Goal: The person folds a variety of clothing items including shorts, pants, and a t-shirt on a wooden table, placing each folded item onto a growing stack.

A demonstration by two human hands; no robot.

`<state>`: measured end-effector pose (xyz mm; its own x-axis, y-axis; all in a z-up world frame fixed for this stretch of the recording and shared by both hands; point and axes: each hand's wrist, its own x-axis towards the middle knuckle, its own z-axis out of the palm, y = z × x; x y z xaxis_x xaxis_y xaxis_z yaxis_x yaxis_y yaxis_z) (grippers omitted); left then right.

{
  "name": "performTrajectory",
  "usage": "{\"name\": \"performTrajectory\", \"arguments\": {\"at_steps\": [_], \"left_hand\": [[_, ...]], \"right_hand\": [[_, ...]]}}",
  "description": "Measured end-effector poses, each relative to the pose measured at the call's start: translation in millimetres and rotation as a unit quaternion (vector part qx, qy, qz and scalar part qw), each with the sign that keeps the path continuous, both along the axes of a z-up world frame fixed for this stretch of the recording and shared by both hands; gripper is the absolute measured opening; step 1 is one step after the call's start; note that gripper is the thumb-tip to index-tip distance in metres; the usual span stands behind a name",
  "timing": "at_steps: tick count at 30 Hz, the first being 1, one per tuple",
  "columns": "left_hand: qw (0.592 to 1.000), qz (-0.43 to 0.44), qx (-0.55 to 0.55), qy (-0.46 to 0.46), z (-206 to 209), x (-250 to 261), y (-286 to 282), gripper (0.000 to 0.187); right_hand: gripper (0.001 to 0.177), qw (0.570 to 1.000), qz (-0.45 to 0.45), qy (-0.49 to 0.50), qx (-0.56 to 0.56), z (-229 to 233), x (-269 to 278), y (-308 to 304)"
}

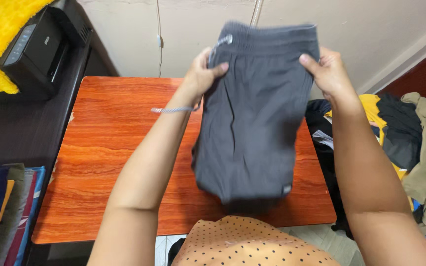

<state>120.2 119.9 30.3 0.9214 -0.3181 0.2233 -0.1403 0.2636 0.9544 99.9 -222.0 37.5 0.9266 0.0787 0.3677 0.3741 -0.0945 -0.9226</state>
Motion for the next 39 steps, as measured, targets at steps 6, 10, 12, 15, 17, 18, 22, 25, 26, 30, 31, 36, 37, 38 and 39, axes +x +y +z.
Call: {"name": "performTrajectory", "arguments": {"at_steps": [6,10,12,15,17,18,22,25,26,30,31,36,37,38,39], "left_hand": [[0.951,-0.009,0.006,-0.308,40.7,45.9,-5.8,0.031],[0.964,-0.096,0.207,-0.139,36.6,-10.6,26.4,0.032],[0.904,-0.090,0.223,-0.355,5.4,-42.1,29.3,0.038],[0.901,-0.216,0.274,-0.256,-66.4,-103.2,35.3,0.068],[0.877,-0.265,0.312,-0.251,-115.5,-141.2,35.2,0.073],[0.863,-0.292,0.367,-0.189,-138.8,-157.4,35.8,0.071],[0.858,-0.309,0.394,-0.114,-218.6,-201.4,46.3,0.057],[0.878,-0.339,0.338,-0.026,-259.8,-179.6,48.5,0.046],[0.898,-0.340,0.278,0.015,-268.0,-164.9,54.5,0.033],[0.936,-0.070,0.108,0.327,-287.9,-118.0,67.0,0.024],[0.944,-0.020,0.058,0.323,-295.1,-113.9,61.0,0.026],[0.946,0.141,0.208,0.205,-311.7,-117.2,37.9,0.059],[0.952,0.165,0.205,0.156,-307.6,-123.8,37.6,0.065],[0.955,0.188,0.202,0.107,-302.4,-128.5,38.0,0.070],[0.971,0.170,0.156,0.060,-297.3,-132.4,39.7,0.064]], "right_hand": [[0.024,0.979,0.087,-0.179,0.052,53.1,-3.1,-22.4],[0.029,0.967,0.016,-0.193,-0.168,20.3,-51.8,-68.6],[0.029,0.994,0.085,-0.033,-0.066,-25.3,-83.1,-78.9],[0.058,0.967,0.178,0.122,-0.136,-97.0,-135.9,-62.7],[0.036,0.944,0.203,0.119,-0.231,-143.9,-166.4,-33.4],[0.041,0.931,0.219,0.172,-0.237,-165.2,-181.7,-18.3],[0.040,0.874,0.271,0.241,-0.324,-214.9,-205.9,14.2],[0.034,0.871,0.292,0.326,-0.221,-231.1,-186.1,-5.4],[0.041,0.874,0.322,0.322,-0.167,-236.8,-170.2,-17.6],[0.049,0.915,0.027,0.340,0.214,-277.9,-115.3,-9.1],[0.050,0.918,-0.021,0.372,0.138,-285.6,-110.1,1.2],[0.070,0.894,-0.180,0.409,-0.033,-298.6,-111.0,47.6],[0.066,0.945,-0.152,0.287,-0.031,-297.6,-111.3,47.7],[0.063,0.980,-0.118,0.161,-0.029,-296.1,-111.5,46.8],[0.059,0.996,-0.080,0.033,-0.026,-294.7,-114.3,47.6]]}}
